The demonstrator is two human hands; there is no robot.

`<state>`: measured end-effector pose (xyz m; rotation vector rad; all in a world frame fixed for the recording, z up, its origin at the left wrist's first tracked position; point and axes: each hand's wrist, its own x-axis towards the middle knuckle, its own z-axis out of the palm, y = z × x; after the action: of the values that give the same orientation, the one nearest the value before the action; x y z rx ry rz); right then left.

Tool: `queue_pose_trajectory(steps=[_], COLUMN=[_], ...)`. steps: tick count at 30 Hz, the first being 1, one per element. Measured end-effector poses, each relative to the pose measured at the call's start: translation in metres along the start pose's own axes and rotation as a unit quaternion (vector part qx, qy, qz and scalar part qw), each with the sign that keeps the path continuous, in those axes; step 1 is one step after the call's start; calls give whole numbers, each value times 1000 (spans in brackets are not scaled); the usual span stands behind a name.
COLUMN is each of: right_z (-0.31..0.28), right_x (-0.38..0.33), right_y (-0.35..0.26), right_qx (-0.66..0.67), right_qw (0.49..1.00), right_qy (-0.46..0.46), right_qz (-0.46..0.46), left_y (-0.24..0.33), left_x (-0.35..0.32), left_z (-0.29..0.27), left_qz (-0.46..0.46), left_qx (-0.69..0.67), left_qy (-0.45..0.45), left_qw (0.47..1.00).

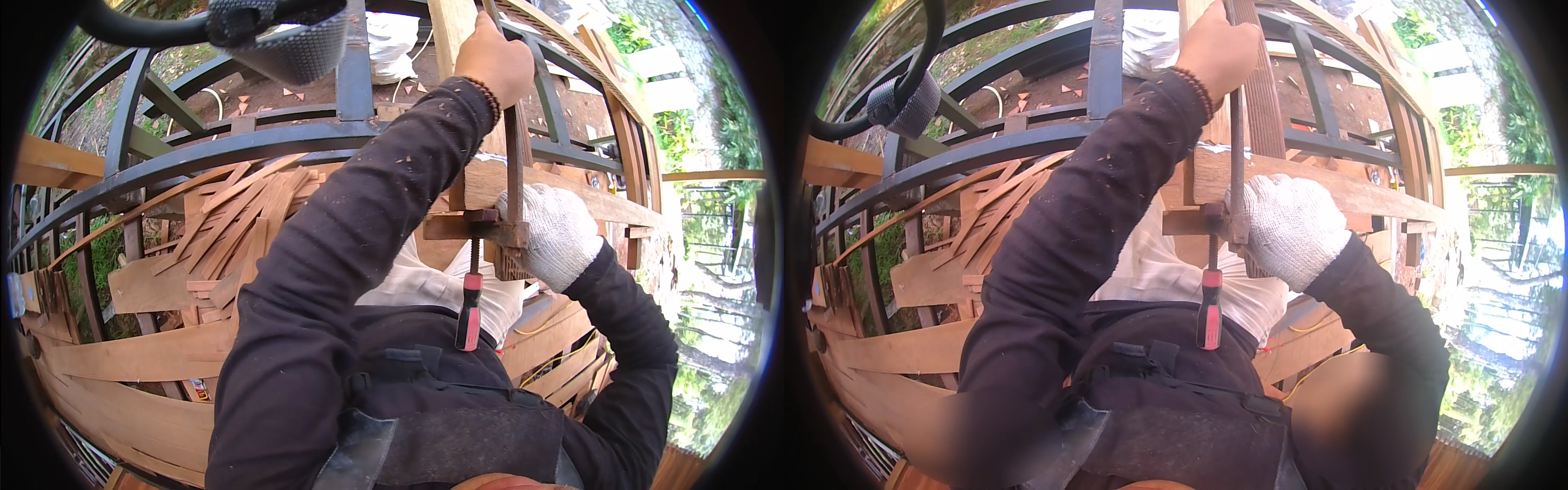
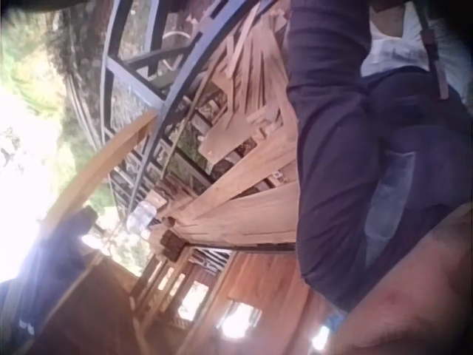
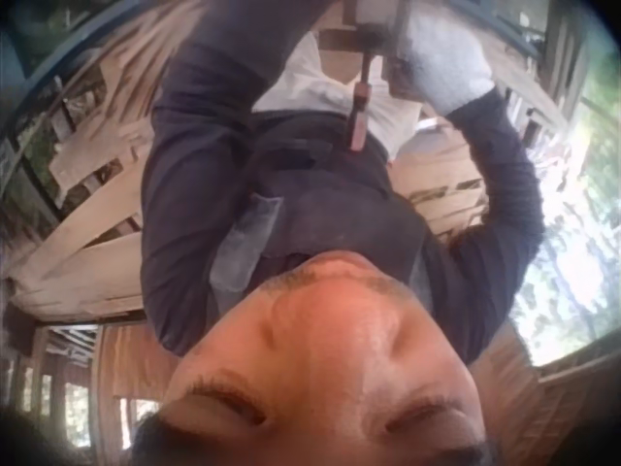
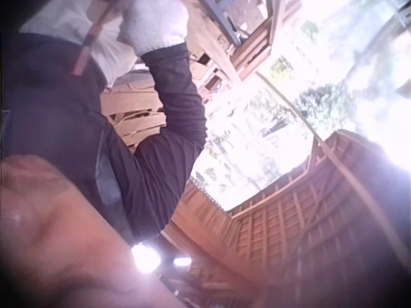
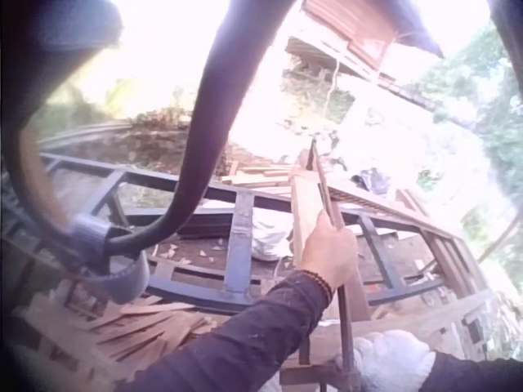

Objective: The person applies wood glue to a wooden plank and attaches it to a metal frame. They then use a clamp to secure the plank in place while the glue sets.

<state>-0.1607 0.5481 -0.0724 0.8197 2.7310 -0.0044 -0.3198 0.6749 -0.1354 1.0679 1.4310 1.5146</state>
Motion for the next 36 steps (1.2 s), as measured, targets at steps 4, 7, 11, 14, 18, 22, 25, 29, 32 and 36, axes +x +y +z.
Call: queue_pose_trajectory(steps=[4, 7, 11, 14, 18, 22, 25, 29, 32, 36], right_z=[11, 15, 11, 8, 13, 32, 48, 85, 112, 125], right_x=[-5, -6, -3, -2, -4, -20, -55, -70, -60, -47], right_y=[-1, -4, -8, -11, -10, -19, -46, -99, -101, -87], right_qx=[14, 0, -20, -20, -15, 108, 225, 575, 846, 958], right_qw=[999, 998, 999, 998, 996, 958, 906, 734, 478, 249], right_qy=[39, 56, 15, -6, 21, 232, 290, 183, 99, 54], right_qz=[12, 19, 37, 62, 84, 127, 209, 311, 216, 131], left_y=[-8, -9, -12, -14, -10, -3, 6, 8, -3, -29], left_x=[-20, -35, -35, -35, -53, -94, -110, -130, -152, -159], left_z=[-18, -19, -16, -17, -24, -38, -46, -66, -82, -88], left_qz=[40, 24, 23, 33, 9, 4, 20, 72, 123, 271], left_qx=[-76, -78, -70, -73, -104, -152, -136, 2, 10, 110], left_qy=[-89, -82, -83, -63, -94, -159, -185, -194, -214, -281], left_qw=[992, 993, 994, 995, 990, 976, 973, 978, 969, 914])
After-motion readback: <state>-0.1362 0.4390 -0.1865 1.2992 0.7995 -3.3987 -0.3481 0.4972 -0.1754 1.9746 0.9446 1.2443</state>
